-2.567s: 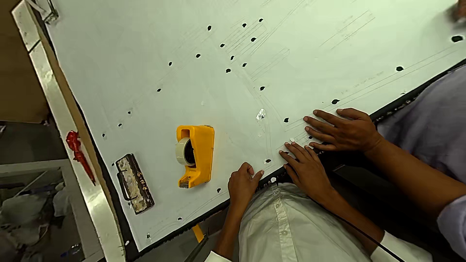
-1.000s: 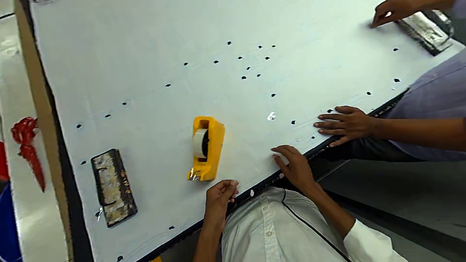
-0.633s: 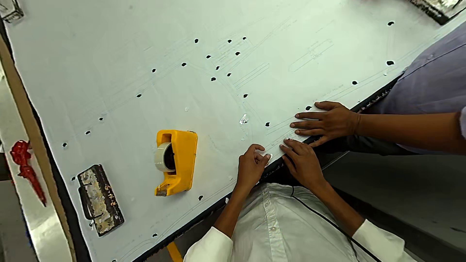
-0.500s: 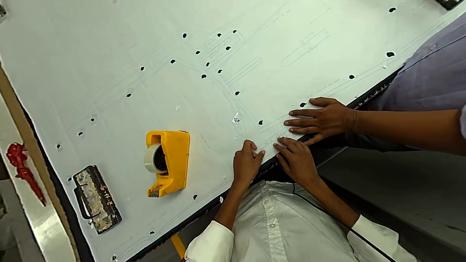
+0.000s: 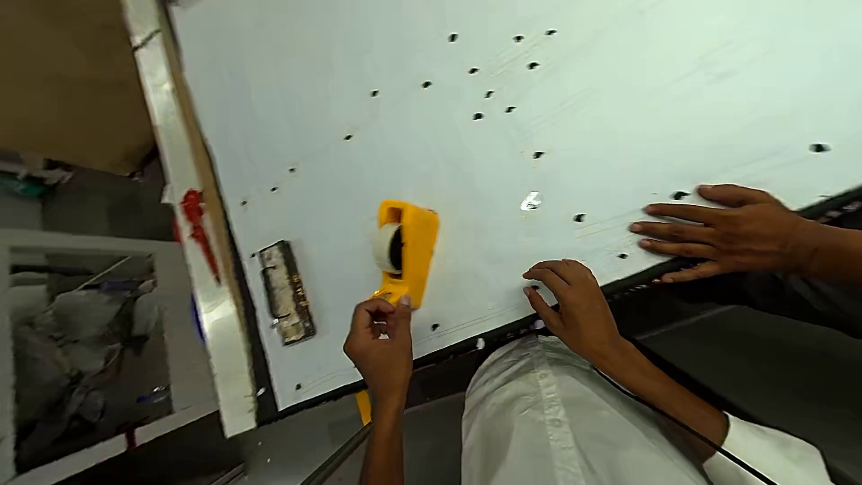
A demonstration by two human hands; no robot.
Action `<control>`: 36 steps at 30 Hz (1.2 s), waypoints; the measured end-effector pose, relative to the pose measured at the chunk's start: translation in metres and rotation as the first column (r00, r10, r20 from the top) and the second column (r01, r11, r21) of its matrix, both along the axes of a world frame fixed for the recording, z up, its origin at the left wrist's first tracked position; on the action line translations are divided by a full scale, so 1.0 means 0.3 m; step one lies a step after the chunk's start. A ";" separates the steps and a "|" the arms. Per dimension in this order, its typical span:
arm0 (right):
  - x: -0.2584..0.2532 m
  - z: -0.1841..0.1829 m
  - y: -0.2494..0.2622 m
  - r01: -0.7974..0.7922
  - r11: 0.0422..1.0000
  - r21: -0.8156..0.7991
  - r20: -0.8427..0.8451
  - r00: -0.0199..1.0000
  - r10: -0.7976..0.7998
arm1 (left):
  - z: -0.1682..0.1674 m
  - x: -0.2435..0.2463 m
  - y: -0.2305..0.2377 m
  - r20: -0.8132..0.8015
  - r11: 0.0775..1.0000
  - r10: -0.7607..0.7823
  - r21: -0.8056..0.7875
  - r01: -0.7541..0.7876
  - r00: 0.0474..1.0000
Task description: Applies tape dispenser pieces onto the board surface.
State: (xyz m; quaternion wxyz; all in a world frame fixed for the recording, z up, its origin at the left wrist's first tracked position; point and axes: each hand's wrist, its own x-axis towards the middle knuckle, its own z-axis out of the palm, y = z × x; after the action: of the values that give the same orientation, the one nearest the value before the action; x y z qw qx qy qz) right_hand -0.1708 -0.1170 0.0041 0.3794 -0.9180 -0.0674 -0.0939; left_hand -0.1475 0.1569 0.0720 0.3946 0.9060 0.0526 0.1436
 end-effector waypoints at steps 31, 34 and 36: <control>0.142 0.034 0.614 -0.107 0.991 -0.081 0.002 0.994 0.108 | -0.075 0.006 0.305 -0.511 0.776 -0.213 -0.607 -0.174 0.833; 0.144 0.025 0.566 -0.181 0.983 -0.038 -0.031 0.983 0.180 | -0.122 0.027 0.304 -0.583 0.491 -0.299 -0.773 -0.402 0.755; 0.125 0.022 0.493 -0.192 0.981 -0.024 -0.044 0.981 0.191 | -0.166 0.026 0.295 -0.625 0.360 -0.348 -0.777 -0.516 0.699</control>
State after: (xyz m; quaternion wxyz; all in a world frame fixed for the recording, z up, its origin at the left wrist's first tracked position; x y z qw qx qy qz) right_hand -0.1335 0.0308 0.0109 0.3752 -0.9142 -0.1486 -0.0368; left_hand -0.1396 0.2456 0.0223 0.7694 0.4914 0.3227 -0.2499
